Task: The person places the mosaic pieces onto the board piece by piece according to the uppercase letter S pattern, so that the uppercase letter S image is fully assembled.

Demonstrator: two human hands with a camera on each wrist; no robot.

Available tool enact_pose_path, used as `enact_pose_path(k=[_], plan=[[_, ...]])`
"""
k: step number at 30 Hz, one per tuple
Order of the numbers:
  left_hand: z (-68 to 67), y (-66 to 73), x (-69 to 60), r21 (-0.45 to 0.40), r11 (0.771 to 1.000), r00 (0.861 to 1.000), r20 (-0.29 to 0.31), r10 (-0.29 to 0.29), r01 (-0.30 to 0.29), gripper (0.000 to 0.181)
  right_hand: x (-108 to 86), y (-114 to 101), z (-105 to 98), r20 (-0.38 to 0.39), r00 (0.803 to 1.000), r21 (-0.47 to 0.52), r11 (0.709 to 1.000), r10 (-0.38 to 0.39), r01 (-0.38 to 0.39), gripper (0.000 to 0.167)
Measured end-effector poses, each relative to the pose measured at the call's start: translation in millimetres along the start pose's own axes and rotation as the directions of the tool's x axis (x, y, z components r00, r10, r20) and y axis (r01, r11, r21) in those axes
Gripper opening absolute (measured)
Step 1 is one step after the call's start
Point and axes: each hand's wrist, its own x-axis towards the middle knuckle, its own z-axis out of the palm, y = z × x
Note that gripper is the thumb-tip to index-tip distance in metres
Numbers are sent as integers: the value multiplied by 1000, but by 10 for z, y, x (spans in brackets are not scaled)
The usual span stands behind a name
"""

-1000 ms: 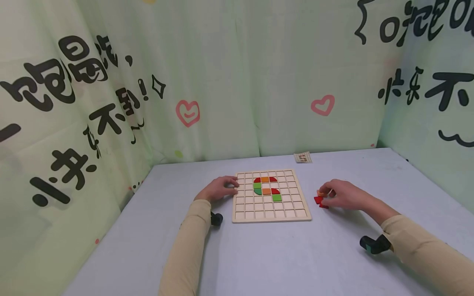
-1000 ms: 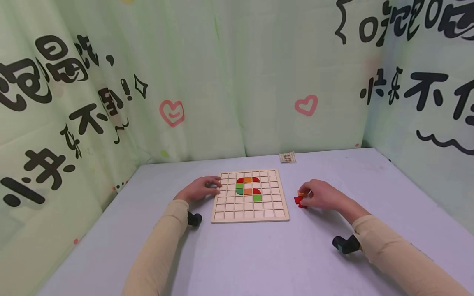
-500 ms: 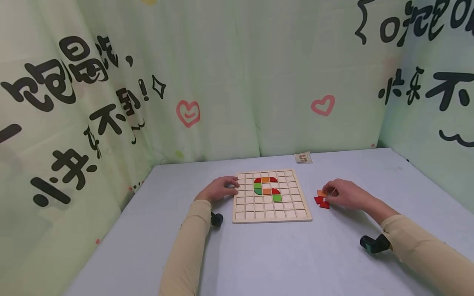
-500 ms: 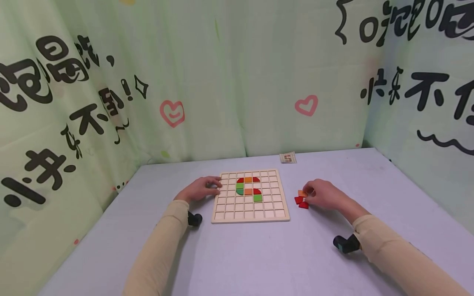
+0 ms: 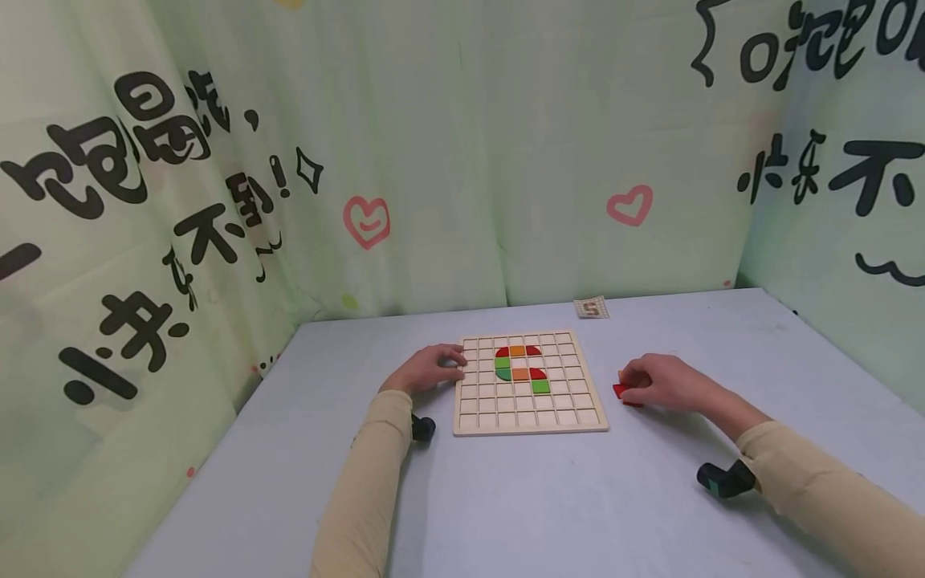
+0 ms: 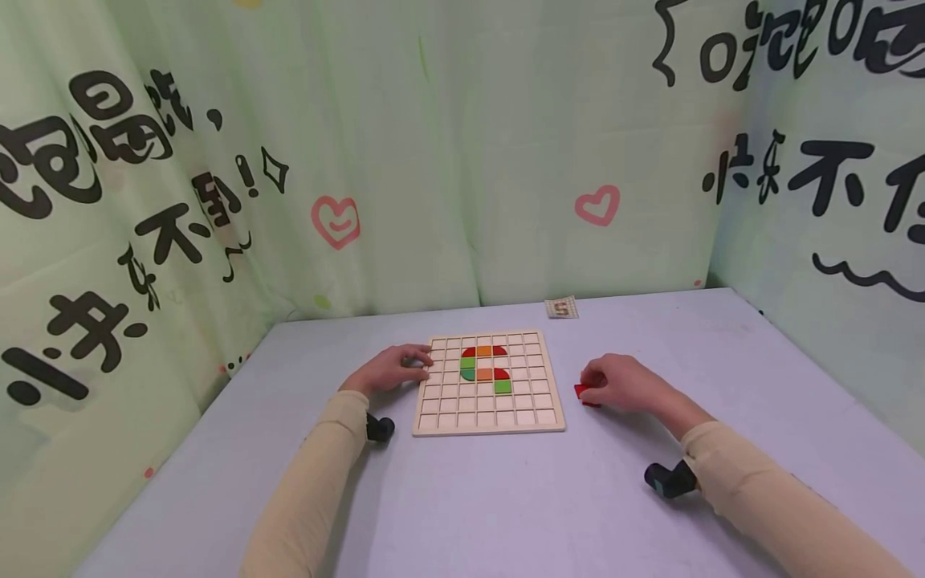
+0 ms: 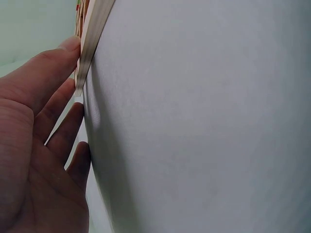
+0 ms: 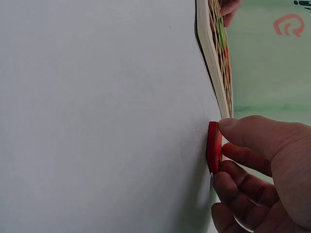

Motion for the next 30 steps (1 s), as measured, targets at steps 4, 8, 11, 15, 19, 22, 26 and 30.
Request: enact_pose_path(k=[4,8,11,15,19,22,26,30], plan=[[-2,-3,4,1,1000,1000,1,8,-8,20,19,-5,35,-8,1000,-19,1000,7,-7,36],[0,-8,4,8,1000,1000,3,12,-12,20,37,-13,57,-19,1000,-26,1000,10,-10,36],[7,-8,2,13,1000,1000,4,12,-12,20,48,-27,77,-17,1000,-28,1000,1,-2,33],[4,-1,-2,1,1000,1000,2,6,-6,20,67,-57,94,-15,1000,-29,1000,-10,10,27],[11,10,12,-13,1000,1000,2,-5,5,18,80,-68,83,-16,1000,-36,999,-21,20,23],[17,12,21,-18,1000,1000,6,-5,5,19,81,-68,75,-24,999,-42,999,-24,23,21],[13,10,34,-22,1000,1000,6,5,-5,19,85,-56,82,-35,999,-45,999,-19,18,18],[13,-2,21,-21,1000,1000,4,-10,10,18,93,-59,112,-31,999,-32,999,-10,9,14]])
